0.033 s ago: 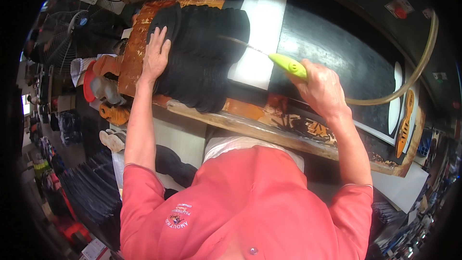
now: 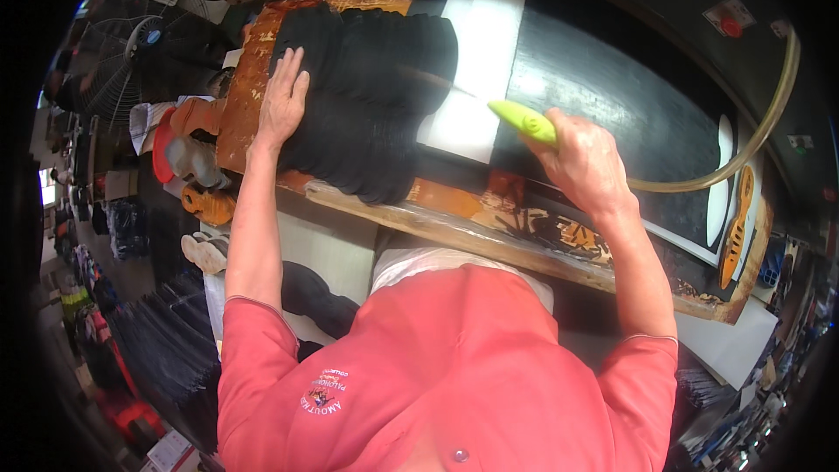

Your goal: The person stacks black shoe soles on a wooden board, then uses a green-handled sewing awl to stitch through the stacked soles. They repeat this process with different stacks of soles, then place the stitched soles into a plastic bag.

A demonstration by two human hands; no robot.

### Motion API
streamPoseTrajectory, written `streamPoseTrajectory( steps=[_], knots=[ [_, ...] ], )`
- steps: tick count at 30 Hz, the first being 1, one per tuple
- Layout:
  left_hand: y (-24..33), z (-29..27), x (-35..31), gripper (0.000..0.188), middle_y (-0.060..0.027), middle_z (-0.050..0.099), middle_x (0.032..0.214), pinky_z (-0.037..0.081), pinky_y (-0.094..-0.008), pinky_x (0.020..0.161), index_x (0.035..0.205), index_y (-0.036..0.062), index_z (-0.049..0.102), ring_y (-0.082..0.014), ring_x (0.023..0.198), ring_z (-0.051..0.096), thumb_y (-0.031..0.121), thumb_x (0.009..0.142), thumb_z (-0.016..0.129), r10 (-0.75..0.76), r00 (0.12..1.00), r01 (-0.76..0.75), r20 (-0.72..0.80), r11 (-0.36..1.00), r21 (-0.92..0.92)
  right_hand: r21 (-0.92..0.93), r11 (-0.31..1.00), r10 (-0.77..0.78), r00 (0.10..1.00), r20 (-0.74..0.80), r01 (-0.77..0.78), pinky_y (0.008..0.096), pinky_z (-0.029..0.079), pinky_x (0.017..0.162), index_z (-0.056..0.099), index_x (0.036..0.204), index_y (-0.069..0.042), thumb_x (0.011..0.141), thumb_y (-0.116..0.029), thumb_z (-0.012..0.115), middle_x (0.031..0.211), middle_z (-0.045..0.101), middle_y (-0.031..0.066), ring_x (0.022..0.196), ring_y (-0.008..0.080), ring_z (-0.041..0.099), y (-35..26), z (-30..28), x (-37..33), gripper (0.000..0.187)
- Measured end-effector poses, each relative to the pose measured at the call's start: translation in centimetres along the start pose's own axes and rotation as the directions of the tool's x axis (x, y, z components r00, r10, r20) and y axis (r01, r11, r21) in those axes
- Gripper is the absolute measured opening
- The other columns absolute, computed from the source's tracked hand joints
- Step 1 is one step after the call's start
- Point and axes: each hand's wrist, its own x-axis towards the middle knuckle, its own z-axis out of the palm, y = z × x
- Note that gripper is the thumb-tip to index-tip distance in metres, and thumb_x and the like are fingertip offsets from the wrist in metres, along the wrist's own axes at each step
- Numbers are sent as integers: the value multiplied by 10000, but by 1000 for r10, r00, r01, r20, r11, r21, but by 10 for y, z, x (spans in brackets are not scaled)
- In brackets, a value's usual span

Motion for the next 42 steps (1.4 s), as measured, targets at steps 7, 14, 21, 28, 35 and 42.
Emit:
streamPoseTrajectory(
  steps=[7, 14, 21, 28, 35, 42],
  knots=[
    [-32, -3, 8, 567, -249, 534, 1590, 345, -522, 1252, 1591, 29, 494, -477, 1501, 443, 325, 1111, 555, 13, 999, -14, -48, 1000, -17, 70, 994, -86, 995, 53, 83, 516, 557, 742, 659, 1013, -30, 963, -222, 781, 893, 711, 217, 849, 447, 694, -20, 18, 25, 233],
    [-35, -2, 11, 634, -261, 188, 1774, 87, -598, 1318, 1716, 197, 310, -491, 1640, 129, 461, 1146, 396, -226, 967, 227, 118, 974, 4, 47, 998, -49, 996, 69, 46, 517, 553, 724, 655, 1001, -16, 978, -230, 766, 869, 713, 218, 820, 445, 701, -33, 28, 48, 243],
    [-42, -9, 12, 641, -257, 190, 1775, 73, -594, 1320, 1720, 182, 298, -463, 1651, 116, 475, 1152, 335, -227, 961, 240, 158, 968, -69, 40, 999, -37, 980, 195, 30, 513, 552, 745, 688, 1031, -38, 988, -263, 764, 921, 727, 210, 861, 435, 708, -35, 33, 46, 242],
    [-35, -4, 13, 631, -265, 222, 1763, 116, -602, 1315, 1698, 204, 361, -473, 1639, 159, 483, 1136, 421, -217, 968, 220, 125, 975, -10, 67, 998, 10, 996, 93, -17, 493, 550, 732, 703, 1023, -36, 987, -221, 769, 905, 725, 214, 834, 435, 705, -16, 21, 36, 200],
    [-24, -3, 3, 716, -289, 242, 1749, 129, -623, 1305, 1695, 221, 370, -481, 1635, 169, 595, 1095, 483, -141, 983, 138, 114, 990, 32, -60, 996, -50, 985, 162, 61, 480, 545, 695, 676, 985, -22, 974, -242, 794, 862, 704, 190, 791, 444, 676, 5, 5, 9, 250],
    [-15, -2, 2, 771, -299, 230, 1750, 115, -622, 1306, 1705, 208, 344, -494, 1636, 153, 632, 1079, 496, -143, 980, 145, 140, 989, -3, -31, 999, -41, 999, 26, 42, 485, 533, 686, 679, 989, -28, 967, -243, 805, 849, 694, 195, 775, 429, 678, 13, 2, 2, 251]
  ],
)
